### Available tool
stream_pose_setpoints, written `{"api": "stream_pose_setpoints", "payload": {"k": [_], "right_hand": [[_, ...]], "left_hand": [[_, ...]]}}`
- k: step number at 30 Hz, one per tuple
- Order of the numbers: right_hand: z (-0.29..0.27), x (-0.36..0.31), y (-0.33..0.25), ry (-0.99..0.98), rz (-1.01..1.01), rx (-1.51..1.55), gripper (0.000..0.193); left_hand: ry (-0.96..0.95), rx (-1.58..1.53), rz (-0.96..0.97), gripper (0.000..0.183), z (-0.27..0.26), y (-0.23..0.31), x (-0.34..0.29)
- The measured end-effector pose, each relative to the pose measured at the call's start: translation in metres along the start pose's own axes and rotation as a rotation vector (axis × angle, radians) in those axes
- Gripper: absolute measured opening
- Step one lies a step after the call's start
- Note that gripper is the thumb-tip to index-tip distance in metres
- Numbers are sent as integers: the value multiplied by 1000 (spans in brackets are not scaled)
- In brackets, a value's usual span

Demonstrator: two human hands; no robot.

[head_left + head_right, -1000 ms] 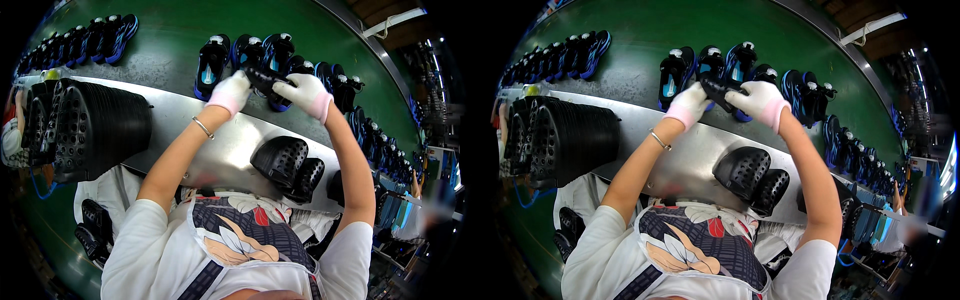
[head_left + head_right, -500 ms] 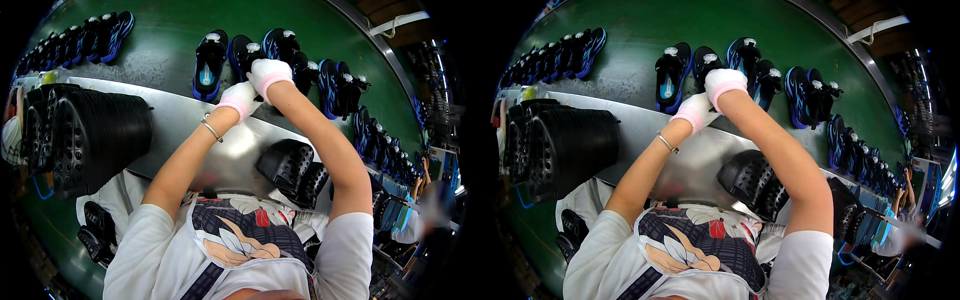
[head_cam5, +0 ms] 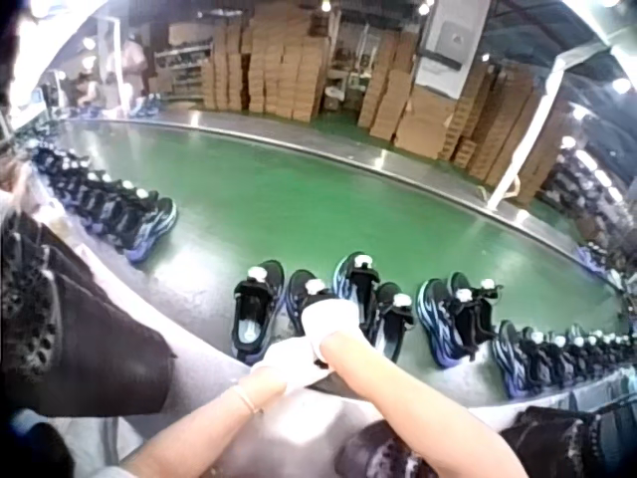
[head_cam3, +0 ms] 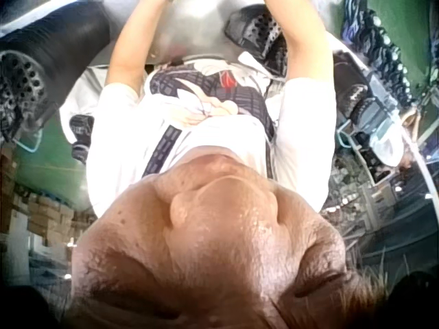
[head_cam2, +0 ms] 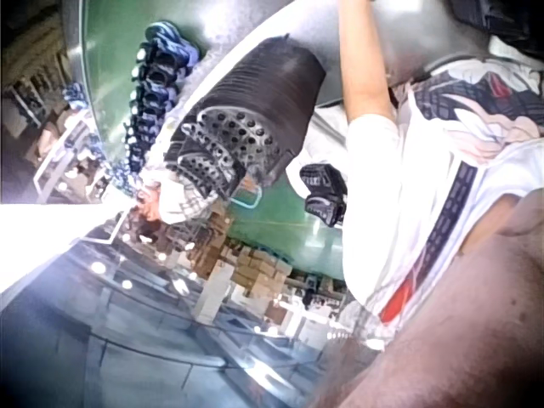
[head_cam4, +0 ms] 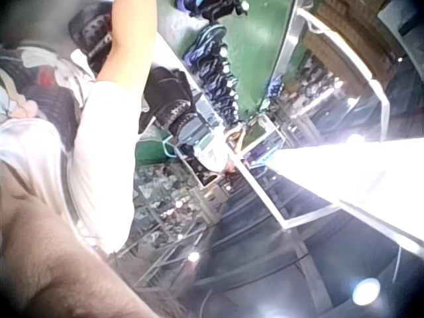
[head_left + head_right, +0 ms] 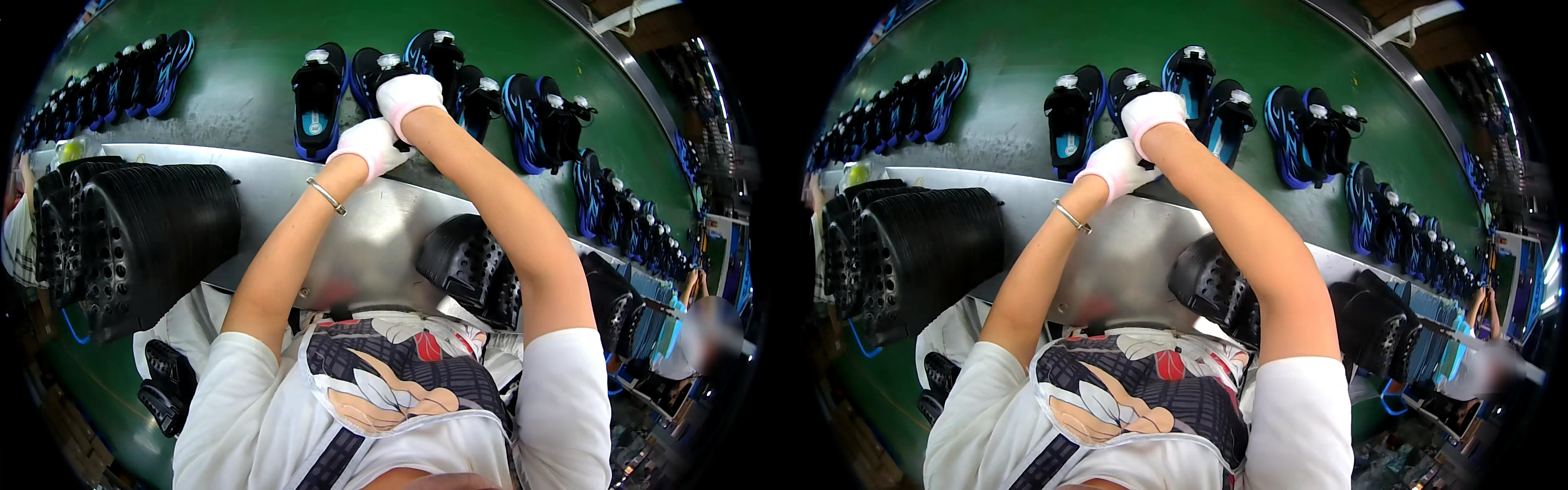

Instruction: The person repeatedly picks up black plastic shoe trees from a stack and inserts them into black and blue sneakers on a conveyor belt. They handle the shoes one at a time, placing each shoe tree inside the shoe before moving to the next pair.

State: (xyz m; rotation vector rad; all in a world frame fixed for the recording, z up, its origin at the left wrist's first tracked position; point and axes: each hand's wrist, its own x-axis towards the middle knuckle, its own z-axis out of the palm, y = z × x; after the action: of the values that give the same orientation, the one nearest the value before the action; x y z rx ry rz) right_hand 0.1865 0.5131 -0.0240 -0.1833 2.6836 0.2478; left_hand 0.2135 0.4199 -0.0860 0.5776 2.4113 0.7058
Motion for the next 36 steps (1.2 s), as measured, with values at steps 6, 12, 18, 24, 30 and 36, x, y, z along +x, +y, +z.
{"api": "stream_pose_setpoints", "payload": {"k": [6,12,18,24,30,36], "right_hand": [[-27,-24,-9,-67,-59,-84,30],[-9,-6,11,12,-37,45,24],[-3,-63,48,183,-62,186,34],[53,-89,85,-22,-95,180,45],[66,-98,120,34,-62,142,36],[72,-154,135,415,73,267,28]], "left_hand": [[67,64,29,39,-3,-8,-7],[39,147,108,41,-22,2,-8],[385,293,82,29,-55,-41,-21],[592,221,451,36,-53,12,-11],[307,120,378,39,-15,25,35],[87,169,352,36,3,47,-11]]}}
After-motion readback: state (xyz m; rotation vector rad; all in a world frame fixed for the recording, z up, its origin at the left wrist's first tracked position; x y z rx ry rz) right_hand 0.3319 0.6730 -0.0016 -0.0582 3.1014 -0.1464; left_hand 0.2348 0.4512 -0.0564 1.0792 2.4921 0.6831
